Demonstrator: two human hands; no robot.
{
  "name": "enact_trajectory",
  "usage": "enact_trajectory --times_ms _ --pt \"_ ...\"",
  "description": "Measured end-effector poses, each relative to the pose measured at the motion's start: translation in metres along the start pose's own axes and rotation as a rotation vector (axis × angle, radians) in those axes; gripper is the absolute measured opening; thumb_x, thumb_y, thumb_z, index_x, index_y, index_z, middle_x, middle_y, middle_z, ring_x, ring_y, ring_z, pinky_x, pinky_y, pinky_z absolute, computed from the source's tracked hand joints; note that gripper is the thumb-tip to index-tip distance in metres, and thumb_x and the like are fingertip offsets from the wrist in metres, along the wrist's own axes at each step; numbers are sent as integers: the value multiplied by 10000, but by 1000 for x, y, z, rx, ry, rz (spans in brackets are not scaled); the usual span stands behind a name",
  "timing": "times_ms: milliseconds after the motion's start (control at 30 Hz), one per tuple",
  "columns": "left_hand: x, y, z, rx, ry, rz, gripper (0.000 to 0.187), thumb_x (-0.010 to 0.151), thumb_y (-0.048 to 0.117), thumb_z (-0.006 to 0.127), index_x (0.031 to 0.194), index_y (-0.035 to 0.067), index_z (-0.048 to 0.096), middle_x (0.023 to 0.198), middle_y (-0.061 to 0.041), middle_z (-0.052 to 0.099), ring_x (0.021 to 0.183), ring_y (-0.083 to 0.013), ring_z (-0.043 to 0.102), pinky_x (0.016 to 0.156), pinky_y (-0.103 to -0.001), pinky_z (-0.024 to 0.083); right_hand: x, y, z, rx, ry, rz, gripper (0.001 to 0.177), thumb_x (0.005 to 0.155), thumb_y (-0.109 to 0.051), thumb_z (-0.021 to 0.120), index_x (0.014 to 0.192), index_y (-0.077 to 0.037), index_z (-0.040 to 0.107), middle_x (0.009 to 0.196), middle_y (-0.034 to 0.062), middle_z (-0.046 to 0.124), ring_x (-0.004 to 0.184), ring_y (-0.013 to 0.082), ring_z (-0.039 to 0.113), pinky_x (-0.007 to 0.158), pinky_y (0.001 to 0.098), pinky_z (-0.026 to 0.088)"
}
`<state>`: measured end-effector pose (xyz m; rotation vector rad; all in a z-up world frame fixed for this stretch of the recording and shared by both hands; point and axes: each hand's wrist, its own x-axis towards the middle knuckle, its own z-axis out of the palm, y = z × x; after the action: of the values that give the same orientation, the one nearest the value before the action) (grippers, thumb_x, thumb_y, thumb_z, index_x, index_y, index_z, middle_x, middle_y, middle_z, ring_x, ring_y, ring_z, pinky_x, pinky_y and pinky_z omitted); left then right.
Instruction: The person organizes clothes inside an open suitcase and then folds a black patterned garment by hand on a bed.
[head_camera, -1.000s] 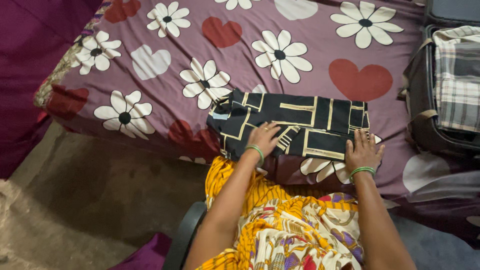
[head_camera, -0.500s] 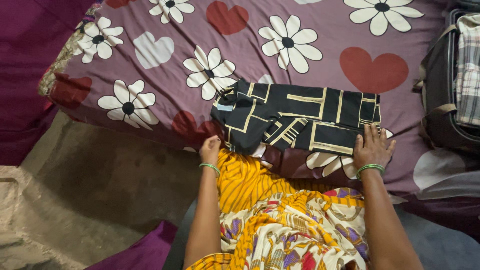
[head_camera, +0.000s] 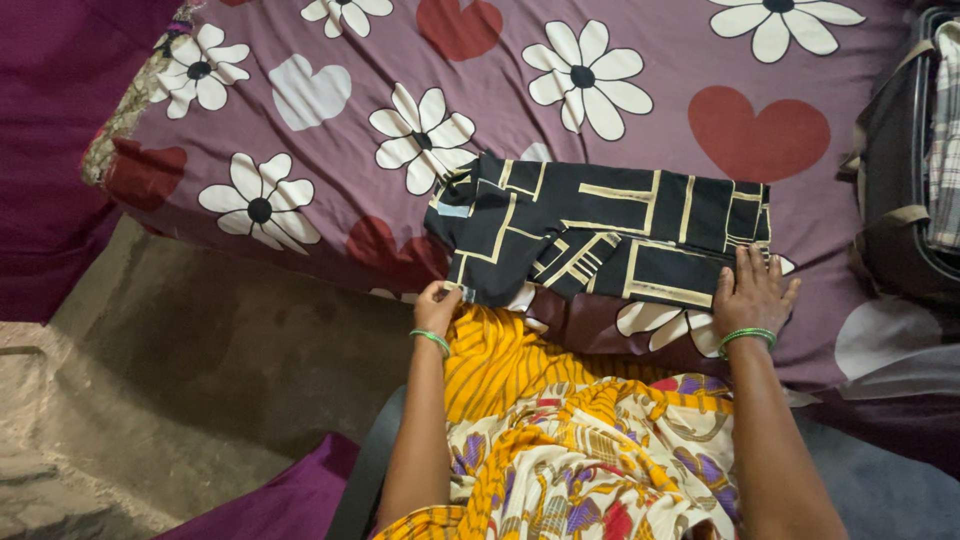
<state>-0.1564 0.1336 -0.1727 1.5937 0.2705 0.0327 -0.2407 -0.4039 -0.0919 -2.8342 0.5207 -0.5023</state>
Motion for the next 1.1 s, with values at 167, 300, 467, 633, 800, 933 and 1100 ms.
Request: enact_trajectory --times_ms 167,300,467,633,800,933,1100 --pt "-23 82 11 -297 -24 -240 68 924 97 673 938 43 634 916 -46 703 775 -135 713 724 -324 633 4 3 2 -23 -2 -11 549 1078 -438 378 1565 -209 483 1642 28 421 1517 308 313 1222 631 119" --pt "-31 147 35 -368 -173 -196 80 949 137 659 928 64 633 887 -51 686 740 -170 698 680 -358 629 0 -1 -1 -2 24 -11 534 1091 -426 399 1565 -205 507 1639 30 446 1523 308 338 1236 645 138" --pt "1 178 84 -318 -377 -209 147 987 166 659 914 47 612 853 -69 673 733 -212 706 685 -401 654 1 -3 -2 -31 73 -19 509 1070 -404 462 1528 -203 560 1624 24 485 1512 310 386 1226 652 168" --pt "43 189 153 -434 -469 -200 121 1004 149 632 1025 31 613 974 -92 671 865 -262 715 790 -445 639 -2 -6 -4 -34 95 -18 498 1071 -394 473 1525 -213 569 1628 11 491 1509 297 407 1240 640 189" --pt "48 220 185 -805 -596 -155 314 1001 99 569 1312 64 553 1319 -77 582 1334 -273 563 1078 -433 531 -1 -5 -3 -38 99 -9 509 1047 -400 477 1516 -223 569 1626 7 486 1498 291 411 1233 626 190" --pt "49 230 179 -934 -555 -69 376 1015 86 560 1389 47 534 1396 -110 574 1353 -268 543 1099 -414 515 -1 -3 -1 -49 82 6 517 1038 -408 473 1517 -236 566 1629 -2 481 1497 280 409 1237 621 185" --pt "69 193 147 -495 -289 32 269 1015 74 604 1274 5 626 1192 -98 694 1013 -210 721 840 -317 600 0 -3 -1 -7 77 21 506 1033 -395 491 1505 -231 570 1615 1 486 1497 291 405 1224 640 184"
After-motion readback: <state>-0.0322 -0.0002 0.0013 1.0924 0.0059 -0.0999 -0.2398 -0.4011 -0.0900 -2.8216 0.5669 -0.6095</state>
